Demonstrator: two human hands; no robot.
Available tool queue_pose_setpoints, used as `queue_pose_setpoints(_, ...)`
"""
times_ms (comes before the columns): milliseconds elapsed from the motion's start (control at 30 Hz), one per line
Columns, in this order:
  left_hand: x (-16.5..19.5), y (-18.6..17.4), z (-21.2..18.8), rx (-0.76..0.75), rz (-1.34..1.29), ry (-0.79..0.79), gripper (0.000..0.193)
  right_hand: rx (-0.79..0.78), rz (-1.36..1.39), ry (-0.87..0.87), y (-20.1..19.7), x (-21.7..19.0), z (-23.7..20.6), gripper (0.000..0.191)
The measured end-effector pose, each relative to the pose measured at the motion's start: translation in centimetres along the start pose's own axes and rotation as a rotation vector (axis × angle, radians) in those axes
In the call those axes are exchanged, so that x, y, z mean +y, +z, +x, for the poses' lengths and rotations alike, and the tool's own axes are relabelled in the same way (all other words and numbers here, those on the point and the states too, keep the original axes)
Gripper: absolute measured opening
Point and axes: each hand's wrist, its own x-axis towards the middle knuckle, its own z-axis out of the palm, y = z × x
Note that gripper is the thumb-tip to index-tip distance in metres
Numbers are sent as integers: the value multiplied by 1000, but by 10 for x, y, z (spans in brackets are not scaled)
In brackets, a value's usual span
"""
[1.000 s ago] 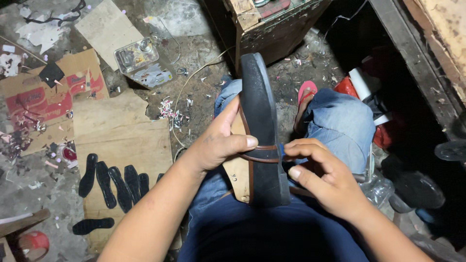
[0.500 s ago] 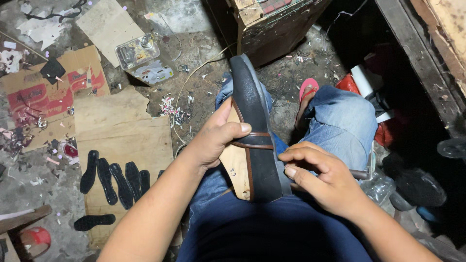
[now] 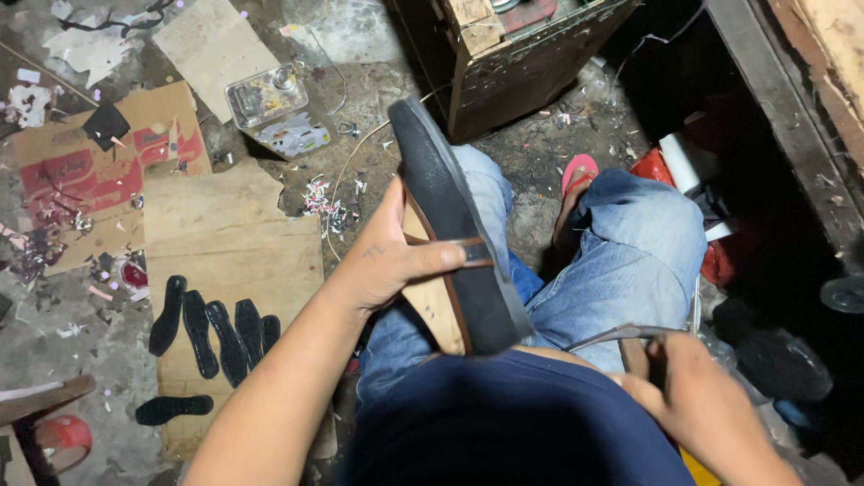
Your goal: The person sits on the floor of a shoe workshop and uses a hand blade to trim the edge of a shoe sole, then taps and presses the sole with a hammer-like tool. They turn the shoe over repeatedly to work different sides, then place the finished shoe into a wire crate with other completed shoes.
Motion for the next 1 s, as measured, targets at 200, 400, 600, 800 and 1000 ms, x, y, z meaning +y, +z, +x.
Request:
queue_pose_setpoints(200, -38, 0, 23, 77, 109, 32, 93, 196, 418, 110, 46, 42, 2, 53)
queue_pose_setpoints(400, -54, 4, 24, 46, 128, 5, 96, 260, 777, -258, -6, 6, 21, 25)
queue_pose_setpoints(600, -51, 5, 23, 58, 73, -36, 102, -54, 894, -283, -5, -73, 64, 19)
queue_pose_setpoints(800, -54, 1, 25, 56, 181, 15, 100, -132, 954, -158, 0, -95, 88, 22)
queue_pose_setpoints(1000, -54, -5, 27, 42, 109, 3, 101, -111, 982, -235, 9, -90, 99, 25)
